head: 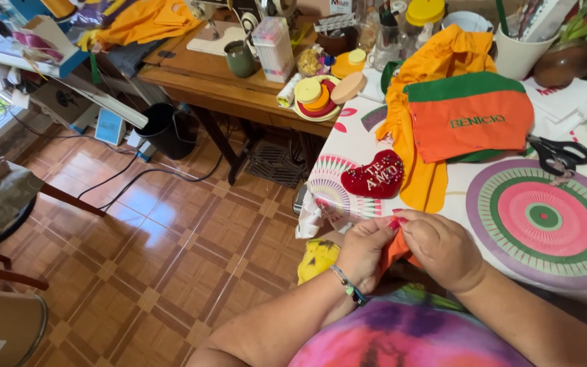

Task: Folding and organizing small personalized fabric items on a sewing workspace.

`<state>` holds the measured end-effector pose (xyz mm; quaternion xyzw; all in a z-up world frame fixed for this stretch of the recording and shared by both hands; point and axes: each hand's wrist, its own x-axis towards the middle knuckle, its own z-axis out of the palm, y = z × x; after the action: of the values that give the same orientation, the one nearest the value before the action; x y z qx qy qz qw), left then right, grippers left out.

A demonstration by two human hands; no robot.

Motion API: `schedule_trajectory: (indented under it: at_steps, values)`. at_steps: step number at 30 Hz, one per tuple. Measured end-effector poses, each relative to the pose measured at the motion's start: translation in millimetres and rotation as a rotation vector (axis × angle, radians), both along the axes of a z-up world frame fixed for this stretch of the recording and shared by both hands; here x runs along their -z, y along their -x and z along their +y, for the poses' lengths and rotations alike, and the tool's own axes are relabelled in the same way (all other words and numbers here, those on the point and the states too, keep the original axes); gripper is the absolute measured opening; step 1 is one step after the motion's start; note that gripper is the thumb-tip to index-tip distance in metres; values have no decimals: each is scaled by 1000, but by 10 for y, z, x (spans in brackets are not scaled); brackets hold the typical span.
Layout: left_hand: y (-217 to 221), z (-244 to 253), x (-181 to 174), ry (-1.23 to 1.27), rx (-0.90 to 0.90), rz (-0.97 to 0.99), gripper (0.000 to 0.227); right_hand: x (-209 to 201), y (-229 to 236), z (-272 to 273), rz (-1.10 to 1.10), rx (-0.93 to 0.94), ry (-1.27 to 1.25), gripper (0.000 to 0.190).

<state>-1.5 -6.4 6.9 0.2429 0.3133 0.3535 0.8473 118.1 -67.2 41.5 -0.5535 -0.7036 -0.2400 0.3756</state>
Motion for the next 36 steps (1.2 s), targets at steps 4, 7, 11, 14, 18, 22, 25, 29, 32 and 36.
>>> schedule_trajectory:
  at_steps: [4, 7, 11, 14, 18, 22, 25, 29, 32, 36]
  values:
    - [8, -8, -15, 58, -22, -68, 15, -27, 1, 8, 31, -14, -9, 8]
    - [23, -27, -66, 79, -17, -86, 15, -46, -7, 7, 34, -54, -42, 7]
    - [34, -37, -90, 107, -3, -136, 15, -70, -23, -10, 75, -81, -56, 6]
    - [30, -45, -114, 79, 21, -145, 18, -138, -10, -18, 105, -97, -60, 6]
    - [19, -28, -169, -45, 37, -115, 20, -162, -22, -35, 168, -123, -56, 7]
    - [-49, 47, -34, -174, 37, -50, 21, -170, -69, -69, 210, -134, -48, 8]
    - [-65, 74, 19, -260, 35, -33, 19, -227, -60, -103, 269, -102, -1, 8]
    - [-20, 81, -38, -277, 26, -56, 19, -304, -6, -91, 320, -101, 40, 4]
    - [150, 129, 28, -295, 34, -155, 16, -207, 5, -51, 394, -91, 184, 1]
    - [354, 255, 74, -377, 13, -185, 11, -328, 75, 95, 453, -132, 408, 7]
